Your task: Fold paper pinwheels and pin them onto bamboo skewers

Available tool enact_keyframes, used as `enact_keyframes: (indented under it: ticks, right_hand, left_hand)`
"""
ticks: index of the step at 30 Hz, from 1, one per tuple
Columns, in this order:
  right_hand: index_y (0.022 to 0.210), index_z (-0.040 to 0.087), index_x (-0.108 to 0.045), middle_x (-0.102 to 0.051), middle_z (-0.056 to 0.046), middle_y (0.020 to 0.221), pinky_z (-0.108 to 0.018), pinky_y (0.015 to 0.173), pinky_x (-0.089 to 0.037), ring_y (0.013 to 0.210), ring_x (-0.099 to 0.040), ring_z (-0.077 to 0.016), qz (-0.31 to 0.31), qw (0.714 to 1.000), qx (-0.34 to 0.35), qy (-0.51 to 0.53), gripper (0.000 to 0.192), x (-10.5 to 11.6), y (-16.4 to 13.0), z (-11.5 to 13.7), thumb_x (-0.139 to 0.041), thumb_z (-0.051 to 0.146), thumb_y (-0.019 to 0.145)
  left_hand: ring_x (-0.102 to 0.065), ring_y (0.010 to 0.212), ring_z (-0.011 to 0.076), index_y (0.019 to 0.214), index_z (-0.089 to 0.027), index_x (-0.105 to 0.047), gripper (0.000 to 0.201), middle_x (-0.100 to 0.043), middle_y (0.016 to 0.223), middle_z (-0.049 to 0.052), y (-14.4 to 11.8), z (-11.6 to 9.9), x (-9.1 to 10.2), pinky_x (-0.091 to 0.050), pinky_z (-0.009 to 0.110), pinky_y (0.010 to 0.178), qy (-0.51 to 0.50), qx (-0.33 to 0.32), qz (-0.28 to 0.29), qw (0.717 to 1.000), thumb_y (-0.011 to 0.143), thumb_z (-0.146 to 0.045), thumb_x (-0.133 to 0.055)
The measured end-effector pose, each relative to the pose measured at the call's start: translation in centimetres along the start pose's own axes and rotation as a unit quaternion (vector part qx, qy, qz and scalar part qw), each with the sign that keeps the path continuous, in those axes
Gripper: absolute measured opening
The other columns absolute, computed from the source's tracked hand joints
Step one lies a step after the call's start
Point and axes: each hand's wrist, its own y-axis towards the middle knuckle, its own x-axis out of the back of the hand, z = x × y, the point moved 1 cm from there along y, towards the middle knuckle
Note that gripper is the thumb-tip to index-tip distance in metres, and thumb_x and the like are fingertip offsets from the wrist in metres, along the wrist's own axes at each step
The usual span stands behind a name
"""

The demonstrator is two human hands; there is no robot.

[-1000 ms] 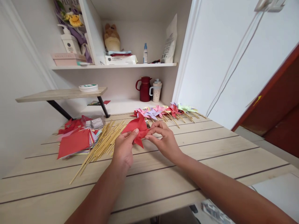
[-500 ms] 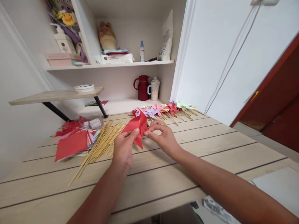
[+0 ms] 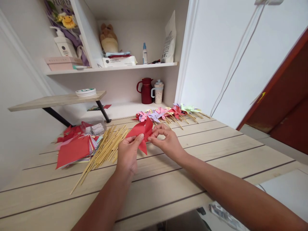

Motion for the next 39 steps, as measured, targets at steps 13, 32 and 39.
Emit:
enact_keyframes:
  ticks: [13,32,39]
  right_hand:
    - [0.06,0.022,-0.065,-0.061,-0.003,0.088,-0.04,0.093,-0.045,0.093,-0.059,-0.0212,0.012,1.0,-0.028,0.003,0.02,0.07,-0.03,0.18,-0.08,0.027,0.072]
    - [0.053,0.021,-0.058,-0.06,-0.002,0.086,-0.04,0.091,-0.045,0.094,-0.059,-0.0211,0.006,0.998,-0.05,0.044,0.032,0.04,0.08,0.39,-0.08,0.032,0.074]
    - [0.056,0.021,-0.062,-0.062,-0.002,0.088,-0.038,0.088,-0.046,0.089,-0.059,-0.0196,0.017,0.998,-0.048,0.043,0.029,-0.06,0.04,0.04,-0.081,0.033,0.074]
  left_hand:
    - [-0.069,0.076,0.0159,0.078,-0.013,-0.079,0.036,-0.078,0.079,0.008,-0.03,0.11,-0.12,-0.053,0.028,0.079,-0.004,-0.002,0.024,1.0,0.054,-0.037,-0.094]
    - [-0.07,0.077,0.0176,0.077,-0.014,-0.079,0.035,-0.078,0.081,0.008,-0.18,-0.01,-0.29,-0.054,0.03,0.078,0.005,-0.022,0.004,1.0,0.053,-0.035,-0.094]
    - [-0.07,0.076,0.0166,0.077,-0.014,-0.078,0.033,-0.078,0.08,0.008,-0.36,-0.17,-0.39,-0.054,0.028,0.077,0.025,-0.018,0.006,1.0,0.055,-0.033,-0.092]
